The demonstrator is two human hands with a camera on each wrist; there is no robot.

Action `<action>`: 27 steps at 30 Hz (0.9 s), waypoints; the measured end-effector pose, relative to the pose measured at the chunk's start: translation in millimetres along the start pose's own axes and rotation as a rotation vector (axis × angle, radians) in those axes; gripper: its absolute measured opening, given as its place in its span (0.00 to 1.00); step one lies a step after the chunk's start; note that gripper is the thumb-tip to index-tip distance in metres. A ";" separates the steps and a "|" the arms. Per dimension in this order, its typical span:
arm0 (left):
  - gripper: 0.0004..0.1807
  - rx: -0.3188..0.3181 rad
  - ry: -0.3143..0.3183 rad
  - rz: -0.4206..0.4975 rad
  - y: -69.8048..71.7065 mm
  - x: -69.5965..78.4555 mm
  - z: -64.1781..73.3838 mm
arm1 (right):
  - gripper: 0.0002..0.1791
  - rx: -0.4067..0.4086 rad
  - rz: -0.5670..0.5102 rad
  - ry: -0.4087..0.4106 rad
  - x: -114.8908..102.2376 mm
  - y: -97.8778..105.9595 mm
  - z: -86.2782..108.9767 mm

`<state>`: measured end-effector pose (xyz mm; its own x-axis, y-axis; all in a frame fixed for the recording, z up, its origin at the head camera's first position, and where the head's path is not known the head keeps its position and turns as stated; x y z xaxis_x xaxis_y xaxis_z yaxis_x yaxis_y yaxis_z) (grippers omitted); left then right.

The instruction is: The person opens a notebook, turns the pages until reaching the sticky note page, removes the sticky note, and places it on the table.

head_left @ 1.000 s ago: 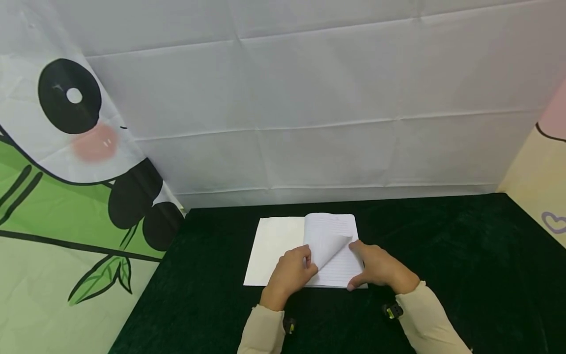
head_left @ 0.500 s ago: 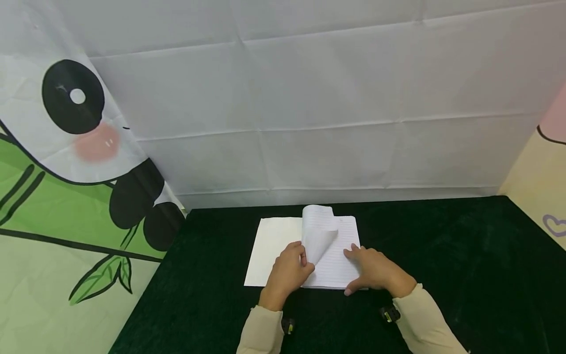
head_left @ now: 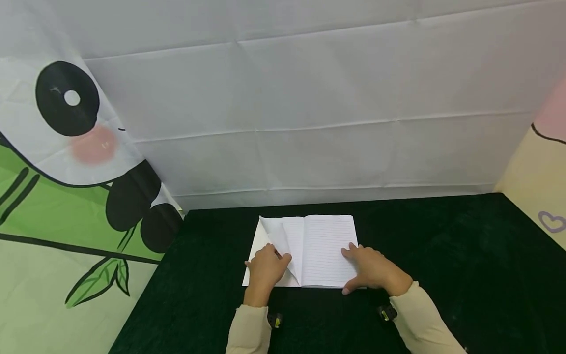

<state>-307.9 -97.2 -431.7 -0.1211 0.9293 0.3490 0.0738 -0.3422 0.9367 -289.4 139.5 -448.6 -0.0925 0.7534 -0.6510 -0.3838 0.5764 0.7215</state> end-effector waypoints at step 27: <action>0.10 -0.077 0.108 -0.090 26.6 -71.2 -7.5 | 0.51 -0.006 -0.033 -0.013 4.6 -0.6 -1.0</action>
<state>-304.7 -173.4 -431.5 -0.2301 0.9377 0.2603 -0.0181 -0.2716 0.9622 -290.6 142.3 -452.2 -0.0674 0.7382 -0.6712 -0.3916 0.5992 0.6983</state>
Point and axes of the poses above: each hand's wrist, its own z-axis away from the middle knuckle, its own y-axis out of the back of the hand, x = y × z, the point moved 9 cm from there along -z, towards the middle knuckle, and after that the axes turned 14 degrees about -z, right-handed, at the moved point
